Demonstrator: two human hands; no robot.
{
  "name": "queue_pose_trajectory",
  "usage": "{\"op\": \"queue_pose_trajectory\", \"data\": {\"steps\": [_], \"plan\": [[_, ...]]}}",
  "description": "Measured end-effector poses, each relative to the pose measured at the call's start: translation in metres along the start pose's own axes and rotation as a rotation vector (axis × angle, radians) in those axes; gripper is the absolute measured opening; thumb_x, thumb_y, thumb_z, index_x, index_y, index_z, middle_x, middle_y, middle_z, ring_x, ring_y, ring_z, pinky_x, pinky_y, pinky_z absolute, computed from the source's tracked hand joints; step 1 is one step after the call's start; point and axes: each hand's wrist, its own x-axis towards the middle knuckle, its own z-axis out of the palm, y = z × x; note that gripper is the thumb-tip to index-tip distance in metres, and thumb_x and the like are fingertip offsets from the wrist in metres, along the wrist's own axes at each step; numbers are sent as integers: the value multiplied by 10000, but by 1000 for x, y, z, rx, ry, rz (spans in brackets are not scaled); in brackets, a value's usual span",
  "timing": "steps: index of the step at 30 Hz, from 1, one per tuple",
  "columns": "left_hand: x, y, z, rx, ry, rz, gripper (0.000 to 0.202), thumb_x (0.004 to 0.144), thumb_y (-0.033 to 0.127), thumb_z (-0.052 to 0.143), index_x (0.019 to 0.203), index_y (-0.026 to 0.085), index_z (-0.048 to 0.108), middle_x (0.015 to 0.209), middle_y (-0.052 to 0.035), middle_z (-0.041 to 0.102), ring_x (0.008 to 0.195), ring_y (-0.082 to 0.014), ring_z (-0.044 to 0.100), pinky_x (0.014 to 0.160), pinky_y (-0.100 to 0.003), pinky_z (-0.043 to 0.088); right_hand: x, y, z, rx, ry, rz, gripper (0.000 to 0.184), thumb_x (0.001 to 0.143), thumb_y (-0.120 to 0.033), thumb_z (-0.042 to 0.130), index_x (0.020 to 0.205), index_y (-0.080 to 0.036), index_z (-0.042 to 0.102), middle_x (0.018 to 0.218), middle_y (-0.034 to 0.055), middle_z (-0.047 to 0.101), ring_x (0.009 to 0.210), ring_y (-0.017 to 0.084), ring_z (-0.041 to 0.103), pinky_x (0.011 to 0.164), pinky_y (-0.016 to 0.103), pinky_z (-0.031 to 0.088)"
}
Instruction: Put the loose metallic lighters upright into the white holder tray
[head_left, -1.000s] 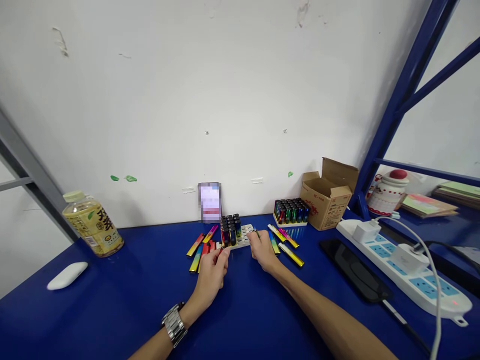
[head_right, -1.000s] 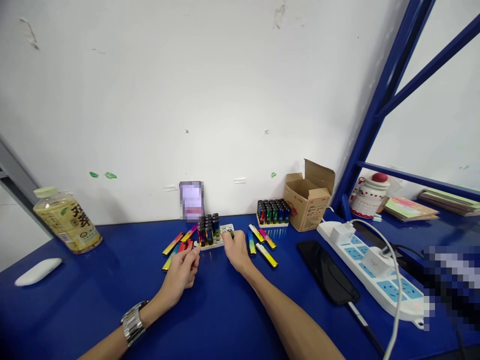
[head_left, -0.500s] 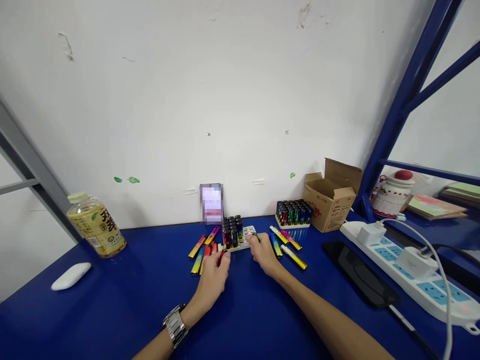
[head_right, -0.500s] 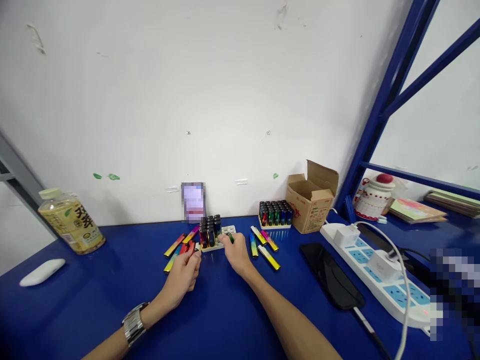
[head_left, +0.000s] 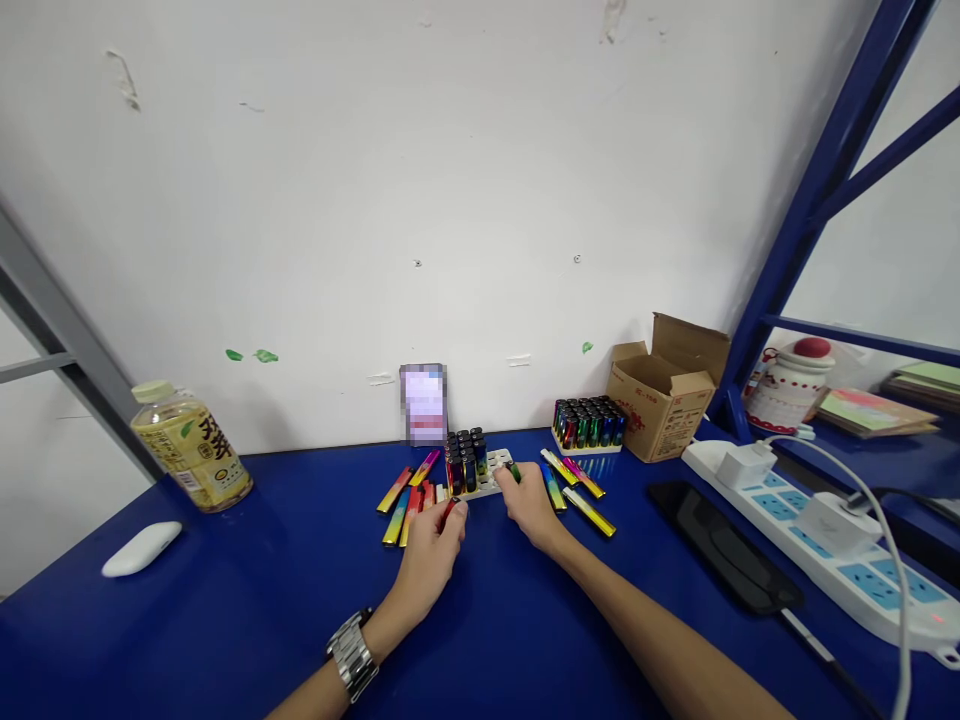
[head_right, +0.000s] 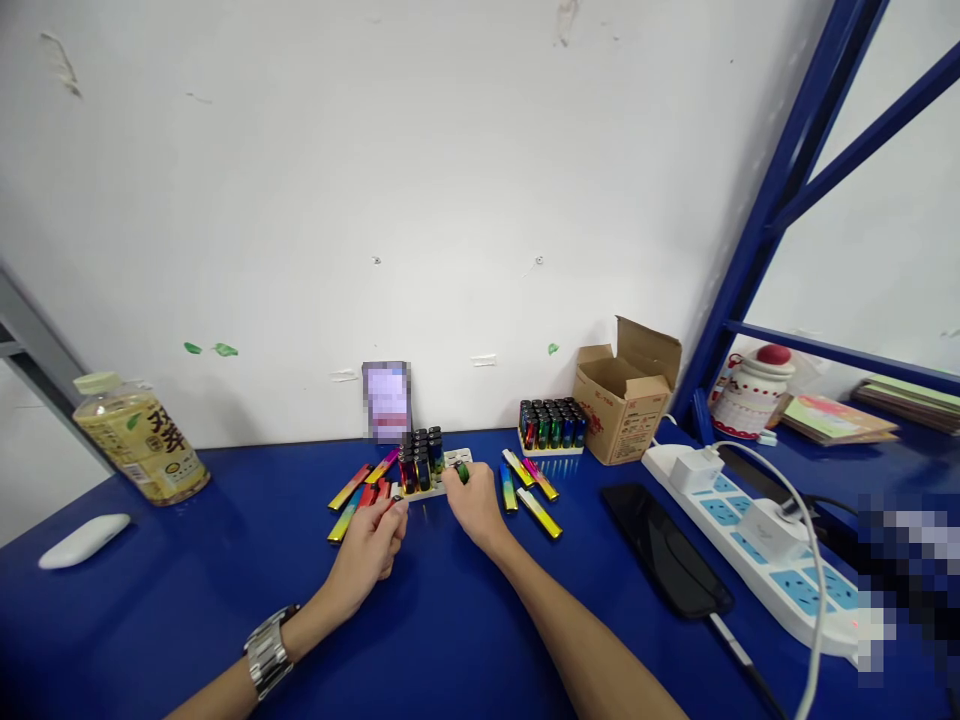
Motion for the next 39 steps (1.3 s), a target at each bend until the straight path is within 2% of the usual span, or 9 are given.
{"op": "queue_pose_trajectory", "data": {"steps": [5,7,10,14,18,23,29,35,39], "plan": [[-2,3,3,-130,-68,-55,553,681,753,467,604,207,416,367,111,291,304,-41,233,300,-162,200,0,1,0,277,-177,72,485,819,-601,414,542,-203,405,432,-68,285,398,75,248,404,225,204],[-2,2,3,-137,-69,-33,561,724,751,424,628,198,439,373,95,341,303,-47,278,304,-163,232,0,-1,0,429,-169,78,516,843,-638,330,659,-186,497,470,-59,339,416,88,298,424,226,262],[-3,0,1,-124,-81,-18,559,778,727,380,651,188,464,387,79,390,303,-55,325,309,-165,261,1,-5,-1,482,-106,9,464,828,-626,414,815,-183,553,621,-23,453,543,116,423,526,243,381],[-4,0,0,-99,-78,-5,551,799,709,369,651,187,467,378,78,390,297,-56,331,307,-163,262,4,-9,-4,155,-8,-171,319,798,-506,566,773,-195,627,744,13,529,706,150,462,658,266,413],[-4,-2,1,-85,-79,-2,544,798,708,371,650,192,462,371,78,391,296,-60,332,309,-165,270,10,-4,-5,36,65,-217,330,795,-481,566,795,-165,663,639,9,527,607,143,448,576,260,389],[-4,-5,1,-74,-96,-18,541,801,710,359,673,194,460,381,82,393,306,-64,333,320,-169,266,15,5,-6,25,12,-189,295,829,-401,505,894,-150,646,615,9,574,569,154,541,569,261,438],[-5,-5,1,-121,-121,-1,519,854,648,311,828,173,518,477,58,484,383,-91,417,390,-200,325,16,-2,-11,-343,-34,-364,275,875,-216,383,881,-162,653,723,50,611,677,172,574,650,261,432],[-5,-4,-1,-93,-150,63,325,850,434,376,746,168,531,590,15,550,506,-117,491,524,-248,397,8,-9,-11,-706,-52,-297,334,955,-316,351,1167,-193,579,918,75,597,790,187,567,686,276,392],[-5,-5,-1,-24,-161,123,184,784,301,418,668,186,503,628,7,571,534,-122,510,552,-256,408,-4,-16,-13,-544,23,-401,302,949,-331,340,904,-171,592,829,56,583,792,186,528,750,309,387]]}}
